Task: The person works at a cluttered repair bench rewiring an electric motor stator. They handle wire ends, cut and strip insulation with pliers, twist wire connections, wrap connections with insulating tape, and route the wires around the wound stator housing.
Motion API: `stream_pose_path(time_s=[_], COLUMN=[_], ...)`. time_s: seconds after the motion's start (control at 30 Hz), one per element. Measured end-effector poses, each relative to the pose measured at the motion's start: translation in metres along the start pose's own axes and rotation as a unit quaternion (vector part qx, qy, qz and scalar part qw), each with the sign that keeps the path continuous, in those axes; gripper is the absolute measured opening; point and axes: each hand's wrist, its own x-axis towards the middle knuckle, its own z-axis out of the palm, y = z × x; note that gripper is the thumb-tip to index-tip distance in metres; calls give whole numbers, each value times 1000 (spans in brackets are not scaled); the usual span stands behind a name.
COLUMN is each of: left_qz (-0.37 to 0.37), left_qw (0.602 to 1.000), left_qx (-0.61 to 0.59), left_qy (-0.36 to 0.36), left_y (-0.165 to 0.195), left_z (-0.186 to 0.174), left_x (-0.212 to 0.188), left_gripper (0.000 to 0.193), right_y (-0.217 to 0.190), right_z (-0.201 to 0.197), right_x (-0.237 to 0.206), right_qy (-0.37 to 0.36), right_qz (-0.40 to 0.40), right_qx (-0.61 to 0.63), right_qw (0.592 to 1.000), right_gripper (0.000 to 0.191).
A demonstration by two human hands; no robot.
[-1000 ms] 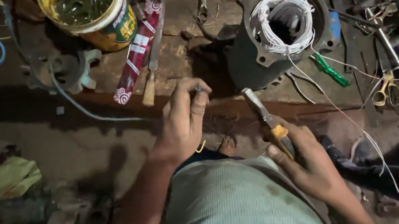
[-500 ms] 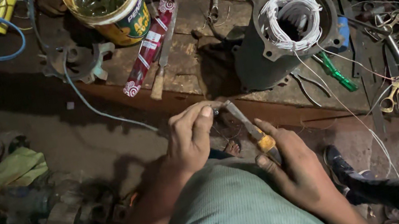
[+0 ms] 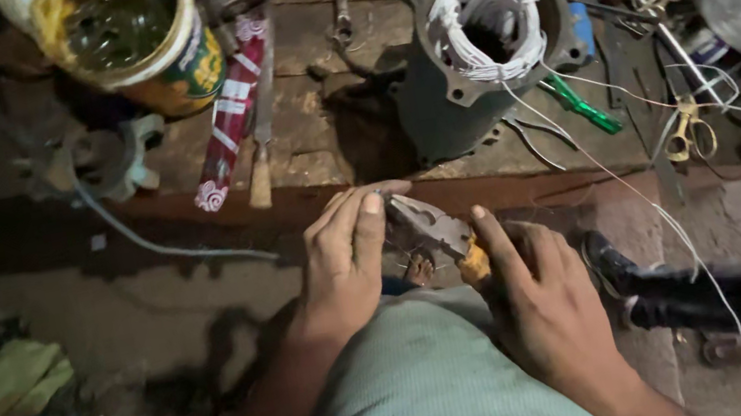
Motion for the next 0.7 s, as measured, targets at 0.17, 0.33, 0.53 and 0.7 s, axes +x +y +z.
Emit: stream_pose_path(time_s=[0.17,0.33,0.53,0.7], left_qz=[-49,-137,-47,-111], left_qw=[994,873,856,944], left_qx=[-97,-428,-467,-292], left_qy=[-15,190,218,102], left_y=[-36,-51,-94,-80], left_z=[-3,-81,-174,-126], left_x=[6,85,129,95], left_gripper=[34,25,14,31], right_y=[-14,-31,-44,-44], right_z=[7,13,23,30], right_x=[3,3,7,12], right_qy=[17,-29,-81,-95], right_qz=[27,-7,43,205], right_qx=[-31,-9,-8,128], right_qw=[999,1000,996,966], right_gripper=[70,71,70,63])
